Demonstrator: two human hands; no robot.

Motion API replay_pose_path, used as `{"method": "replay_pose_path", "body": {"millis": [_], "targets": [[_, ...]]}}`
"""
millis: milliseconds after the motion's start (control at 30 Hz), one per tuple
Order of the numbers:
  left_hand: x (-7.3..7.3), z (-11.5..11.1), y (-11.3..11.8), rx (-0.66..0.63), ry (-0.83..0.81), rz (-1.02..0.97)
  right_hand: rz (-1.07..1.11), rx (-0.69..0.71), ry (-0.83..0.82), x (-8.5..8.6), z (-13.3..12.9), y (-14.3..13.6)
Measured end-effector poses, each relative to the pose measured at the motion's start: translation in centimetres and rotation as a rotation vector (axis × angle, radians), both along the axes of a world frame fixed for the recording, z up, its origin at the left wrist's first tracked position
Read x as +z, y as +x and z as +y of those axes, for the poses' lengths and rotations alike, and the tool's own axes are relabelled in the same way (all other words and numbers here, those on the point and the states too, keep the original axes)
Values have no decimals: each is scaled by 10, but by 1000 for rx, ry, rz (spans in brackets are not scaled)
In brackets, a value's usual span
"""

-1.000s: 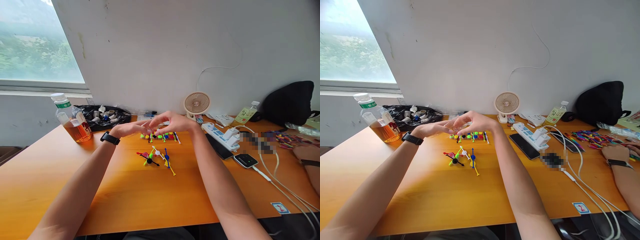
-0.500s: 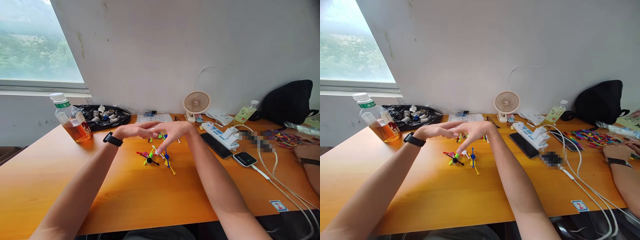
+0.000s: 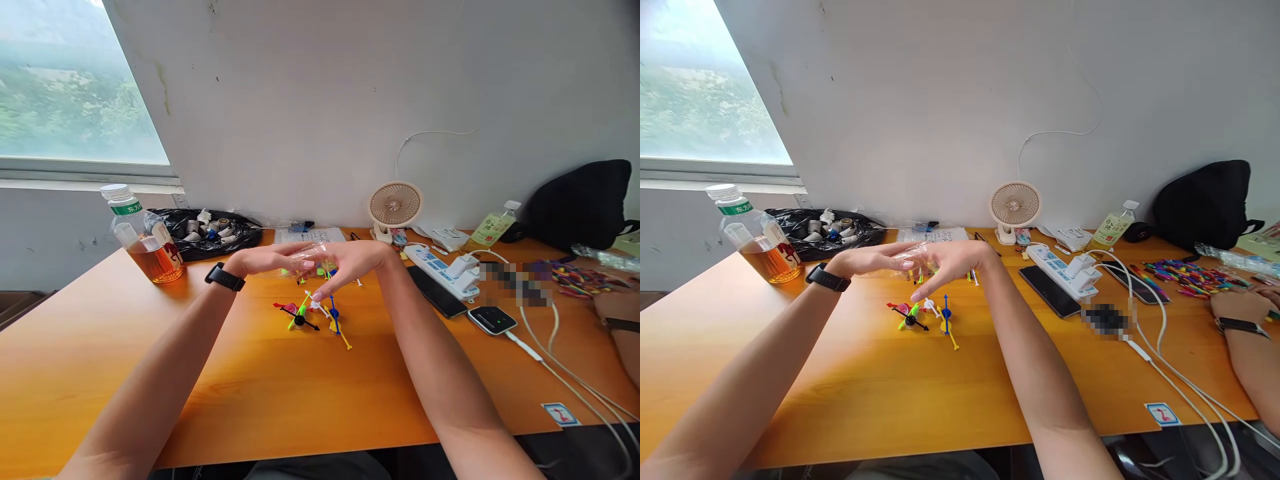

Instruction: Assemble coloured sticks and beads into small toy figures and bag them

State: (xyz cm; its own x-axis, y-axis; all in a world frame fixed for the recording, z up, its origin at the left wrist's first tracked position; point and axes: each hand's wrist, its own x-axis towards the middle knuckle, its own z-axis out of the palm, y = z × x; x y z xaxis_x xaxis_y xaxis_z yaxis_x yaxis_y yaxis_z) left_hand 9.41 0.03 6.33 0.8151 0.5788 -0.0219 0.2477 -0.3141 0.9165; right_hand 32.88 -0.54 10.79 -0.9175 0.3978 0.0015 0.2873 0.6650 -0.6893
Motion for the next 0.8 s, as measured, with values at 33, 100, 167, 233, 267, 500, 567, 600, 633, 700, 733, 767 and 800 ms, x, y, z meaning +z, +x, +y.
{"method": "replay_pose_path", "body": {"millis": [33,100,167,233,267,500,567,600,633,700,733,767,800], "targets": [[1,0,-1,1,7,-2,-3,26,-1,1,-1,-1],[3,-1,-1,5,25,-4,-24,95,-17,1,-2,-2],[5,-2,-2,8,44,-3,-20,108,-19,2,-2,-3],[7,-3,-3,4,56,7,-24,101,-5,2,0,-2],[7,-3,-4,8,60,17,-34,97,7,2,2,-1],[4,4,-21,112,50,119,-33,30,-39,1,15,16],[2,6,-25,137,29,118,-36,22,-94,0,16,18],[2,6,-26,157,24,106,-42,31,-107,0,15,18],[2,6,-26,173,23,90,-47,43,-105,0,15,16],[4,4,-23,172,26,67,-53,73,-70,0,13,12],[5,3,-21,154,29,69,-55,90,-51,0,12,10],[7,2,-18,131,34,79,-58,105,-37,-1,11,8],[8,1,-16,104,42,96,-62,117,-29,-1,11,6]]}}
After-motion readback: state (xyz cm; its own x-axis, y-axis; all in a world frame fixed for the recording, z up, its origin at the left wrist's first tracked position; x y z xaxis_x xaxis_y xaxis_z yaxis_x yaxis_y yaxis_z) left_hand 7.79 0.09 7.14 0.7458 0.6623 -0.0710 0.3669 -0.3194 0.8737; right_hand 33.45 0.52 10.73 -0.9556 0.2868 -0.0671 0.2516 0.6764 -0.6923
